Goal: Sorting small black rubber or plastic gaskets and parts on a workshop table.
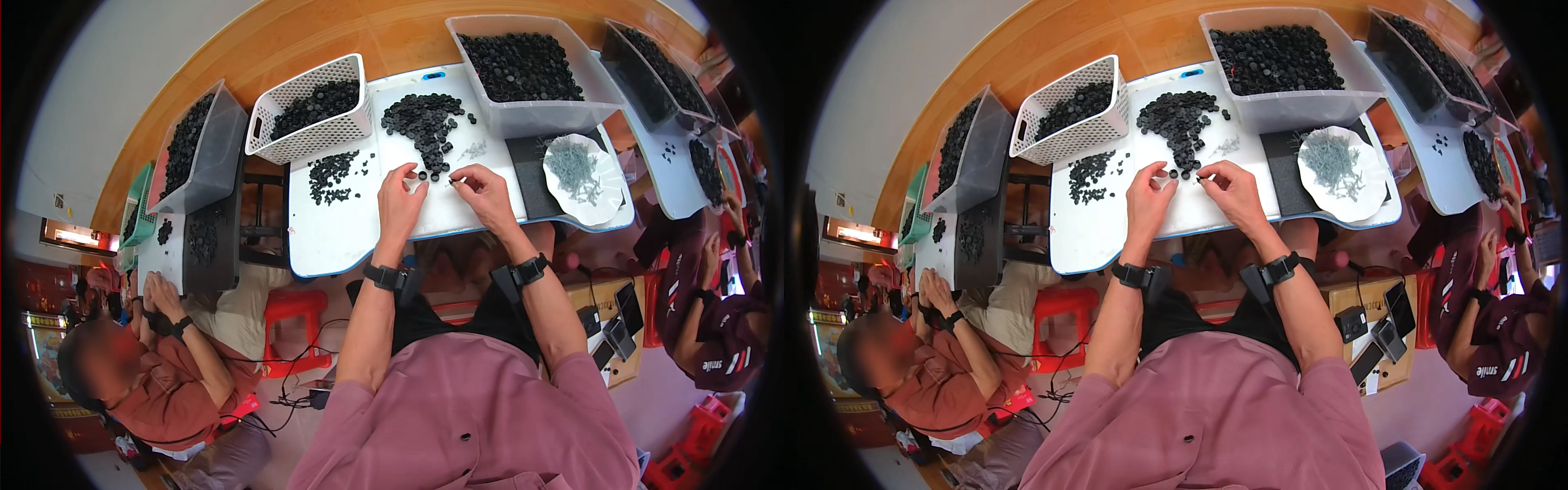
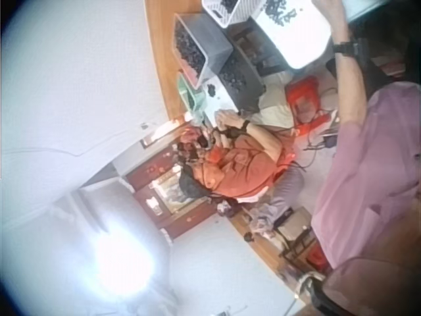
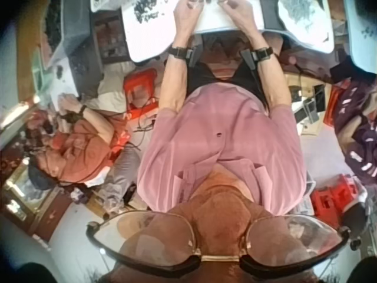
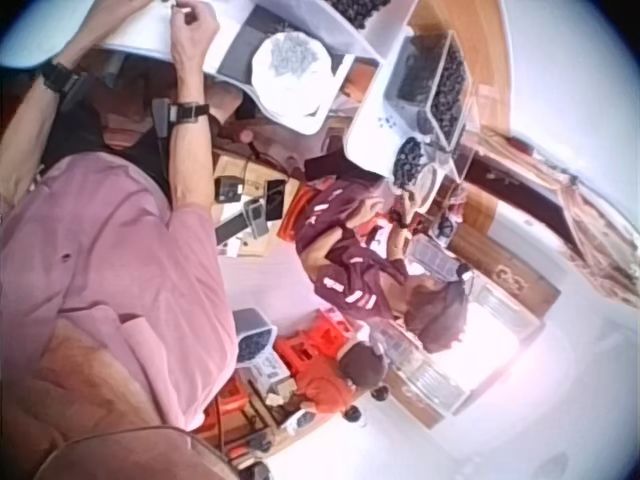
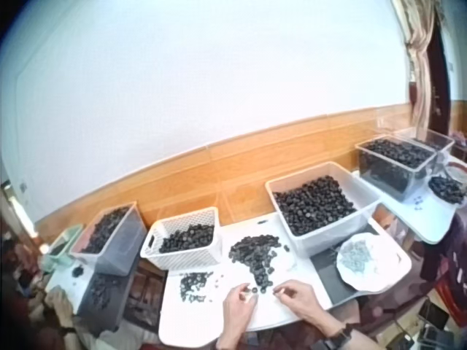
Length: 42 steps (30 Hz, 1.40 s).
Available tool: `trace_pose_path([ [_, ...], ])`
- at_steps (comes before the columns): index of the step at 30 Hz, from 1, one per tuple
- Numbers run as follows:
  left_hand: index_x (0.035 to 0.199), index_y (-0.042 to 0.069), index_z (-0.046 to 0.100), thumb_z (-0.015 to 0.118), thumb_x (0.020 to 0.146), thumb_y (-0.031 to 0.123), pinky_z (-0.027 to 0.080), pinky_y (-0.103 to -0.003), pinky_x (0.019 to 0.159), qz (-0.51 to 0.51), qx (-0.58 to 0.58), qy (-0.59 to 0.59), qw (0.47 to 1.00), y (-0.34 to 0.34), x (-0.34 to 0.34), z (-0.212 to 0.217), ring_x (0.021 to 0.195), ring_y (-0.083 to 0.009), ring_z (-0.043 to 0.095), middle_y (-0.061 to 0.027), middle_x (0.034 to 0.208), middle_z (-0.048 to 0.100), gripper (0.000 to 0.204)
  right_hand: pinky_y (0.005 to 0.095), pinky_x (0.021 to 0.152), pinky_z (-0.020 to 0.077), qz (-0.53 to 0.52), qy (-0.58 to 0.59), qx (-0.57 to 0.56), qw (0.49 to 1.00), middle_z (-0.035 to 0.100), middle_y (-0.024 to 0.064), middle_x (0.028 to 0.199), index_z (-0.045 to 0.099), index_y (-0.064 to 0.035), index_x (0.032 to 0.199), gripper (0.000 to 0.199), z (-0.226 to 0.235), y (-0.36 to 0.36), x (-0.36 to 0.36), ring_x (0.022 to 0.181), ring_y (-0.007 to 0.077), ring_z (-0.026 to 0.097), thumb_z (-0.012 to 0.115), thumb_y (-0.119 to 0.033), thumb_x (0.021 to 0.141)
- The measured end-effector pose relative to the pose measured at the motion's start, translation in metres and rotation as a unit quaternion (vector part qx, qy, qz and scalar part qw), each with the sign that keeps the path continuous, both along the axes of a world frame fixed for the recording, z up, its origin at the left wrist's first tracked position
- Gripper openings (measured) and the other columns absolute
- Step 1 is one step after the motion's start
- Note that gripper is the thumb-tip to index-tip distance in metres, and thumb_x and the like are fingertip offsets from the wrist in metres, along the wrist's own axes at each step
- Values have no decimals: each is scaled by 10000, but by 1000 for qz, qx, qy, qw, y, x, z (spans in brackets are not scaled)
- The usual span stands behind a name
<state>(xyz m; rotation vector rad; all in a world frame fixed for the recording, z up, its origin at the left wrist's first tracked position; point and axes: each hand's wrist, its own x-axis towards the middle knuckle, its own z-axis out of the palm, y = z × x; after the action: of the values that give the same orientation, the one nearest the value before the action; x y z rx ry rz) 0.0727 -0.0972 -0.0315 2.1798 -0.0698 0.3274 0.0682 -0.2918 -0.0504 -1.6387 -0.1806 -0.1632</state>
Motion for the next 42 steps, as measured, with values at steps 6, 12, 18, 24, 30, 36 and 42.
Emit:
trace_pose_path([
  [6, 1153, 36, 725, 786, 835, 125, 527, -368, 836, -30, 118, 0, 993, 6, 15, -6, 894, -245, 643, -118, 1039, 688, 336, 230, 639, 463, -9, -16, -2, 1000, 703, 17, 914, 775, -31, 1019, 147, 0, 3, 0, 699, 58, 556, 720, -26, 882],
  [12, 1127, 23, 724, 797, 880, 125, 534, -278, 774, -34, -135, 70, 988, -18, -14, -5, 818, -132, 667, -73, 969, 754, 278, 222, 627, 457, -19, -22, 7, 1000, 708, 18, 929, 774, -34, 1032, 166, 2, 0, -3, 696, 54, 559, 726, -9, 875],
  [18, 1111, 23, 733, 807, 858, 111, 547, -292, 757, -39, -129, 23, 991, -23, -22, -15, 806, -146, 696, -86, 920, 773, 278, 228, 616, 465, -10, -44, -2, 999, 719, 31, 931, 774, -29, 1012, 147, 3, 2, -3, 680, 63, 570, 733, -17, 871],
  [24, 1099, 22, 744, 808, 857, 121, 554, -305, 770, -39, -125, 13, 991, -23, -23, -17, 826, -165, 706, -95, 922, 772, 270, 261, 599, 493, -5, -83, -67, 994, 724, 67, 905, 766, -14, 998, 146, 1, 6, -2, 654, 108, 610, 741, -27, 855],
  [30, 1116, 21, 745, 814, 859, 119, 554, -303, 781, -42, -119, 5, 992, -23, -23, -19, 837, -157, 693, -88, 942, 766, 283, 270, 603, 504, -5, -99, -88, 991, 729, 72, 909, 769, -19, 991, 140, 1, 6, -1, 658, 122, 625, 734, -33, 857],
  [36, 1150, 27, 745, 832, 850, 123, 549, -293, 787, -46, -100, -1, 994, -20, -22, -22, 847, -146, 678, -78, 946, 757, 327, 277, 623, 519, -7, -61, -86, 994, 743, 75, 900, 772, -19, 986, 128, 2, 8, -3, 676, 133, 649, 757, -48, 862],
  [42, 1163, 43, 750, 819, 854, 109, 550, -300, 801, -70, -98, 7, 993, -17, -24, -14, 856, -150, 686, -80, 950, 759, 324, 274, 642, 525, -11, -49, -92, 994, 754, 74, 888, 779, -23, 969, 111, 2, 7, -5, 700, 129, 660, 773, -51, 862],
])
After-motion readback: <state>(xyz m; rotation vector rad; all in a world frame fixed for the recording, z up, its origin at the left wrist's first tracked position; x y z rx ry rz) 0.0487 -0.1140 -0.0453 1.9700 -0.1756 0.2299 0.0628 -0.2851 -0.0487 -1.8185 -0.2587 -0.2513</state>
